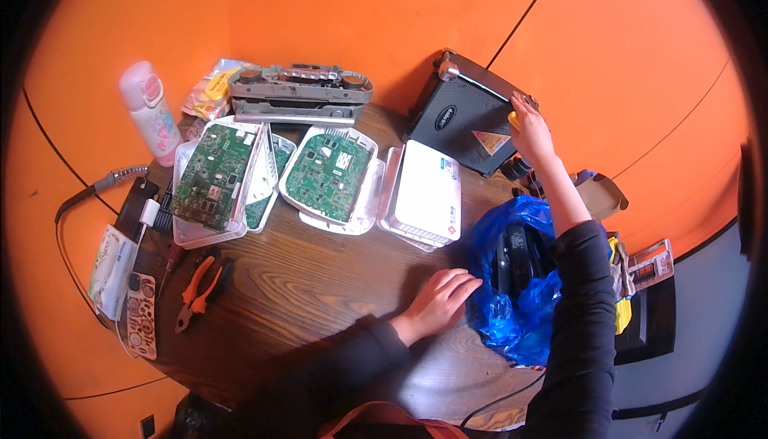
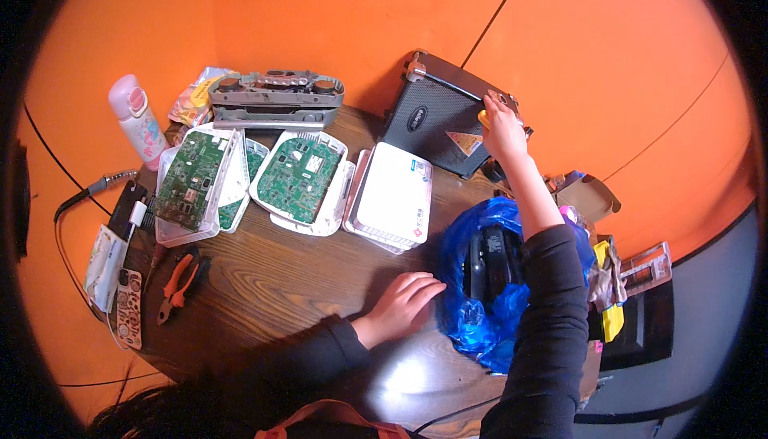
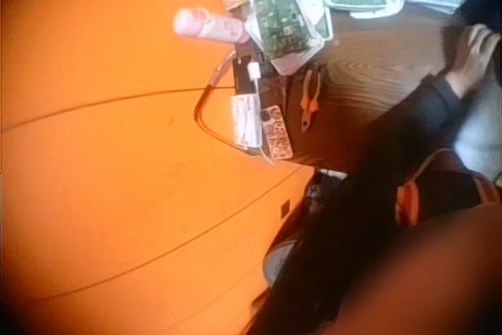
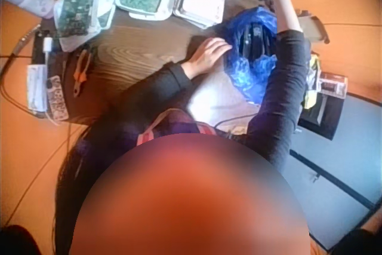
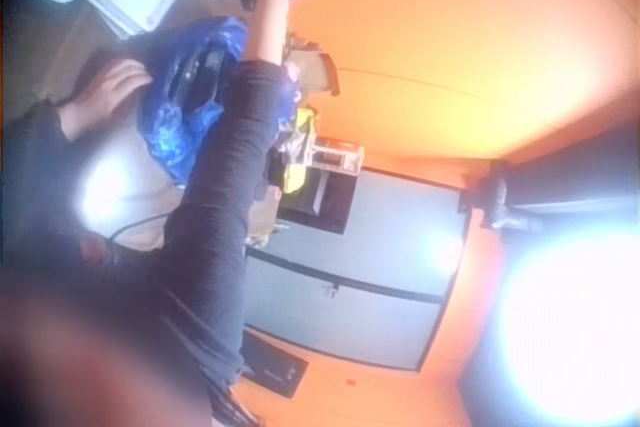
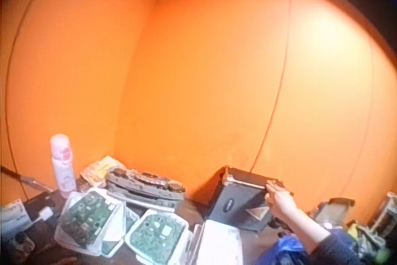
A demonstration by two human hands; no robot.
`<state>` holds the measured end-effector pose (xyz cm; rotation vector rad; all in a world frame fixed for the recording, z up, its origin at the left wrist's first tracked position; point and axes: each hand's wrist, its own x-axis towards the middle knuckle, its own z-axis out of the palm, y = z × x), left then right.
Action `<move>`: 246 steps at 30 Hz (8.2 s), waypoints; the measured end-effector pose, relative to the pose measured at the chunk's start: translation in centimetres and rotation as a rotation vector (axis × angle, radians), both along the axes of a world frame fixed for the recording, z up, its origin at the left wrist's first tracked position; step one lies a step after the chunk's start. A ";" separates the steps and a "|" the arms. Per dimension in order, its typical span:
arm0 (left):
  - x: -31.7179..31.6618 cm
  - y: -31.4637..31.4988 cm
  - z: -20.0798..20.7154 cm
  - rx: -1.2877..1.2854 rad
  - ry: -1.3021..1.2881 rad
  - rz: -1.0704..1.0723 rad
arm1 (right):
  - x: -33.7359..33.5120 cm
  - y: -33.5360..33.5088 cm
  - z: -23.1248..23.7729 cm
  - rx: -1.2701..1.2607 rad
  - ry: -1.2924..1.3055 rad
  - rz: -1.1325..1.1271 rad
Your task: The person uses a screwdriver to remove screws from the back of a disassembled portable radio and then from a black rectangular device, placing removed screws on the table. The person handles the devices and tools directly without visible secondary actions.
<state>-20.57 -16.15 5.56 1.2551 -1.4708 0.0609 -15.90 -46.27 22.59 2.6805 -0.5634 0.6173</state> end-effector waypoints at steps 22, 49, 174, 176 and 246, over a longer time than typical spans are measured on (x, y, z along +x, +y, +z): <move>-0.2 -0.1 -0.2 0.009 0.022 0.041 | -1.1 2.7 0.9 -0.133 0.007 0.114; -0.3 -0.3 -0.3 0.002 0.033 0.035 | -0.4 6.8 3.0 0.016 0.204 0.146; -22.0 17.5 13.9 -0.802 0.168 -0.261 | -43.1 29.0 -12.3 1.285 -1.329 0.443; -22.3 17.3 13.7 -0.789 0.337 -0.258 | -44.8 29.1 -13.4 1.313 -1.345 0.408; -8.8 28.5 1.0 -0.011 0.351 0.635 | -38.3 31.1 -13.7 2.336 -0.940 0.741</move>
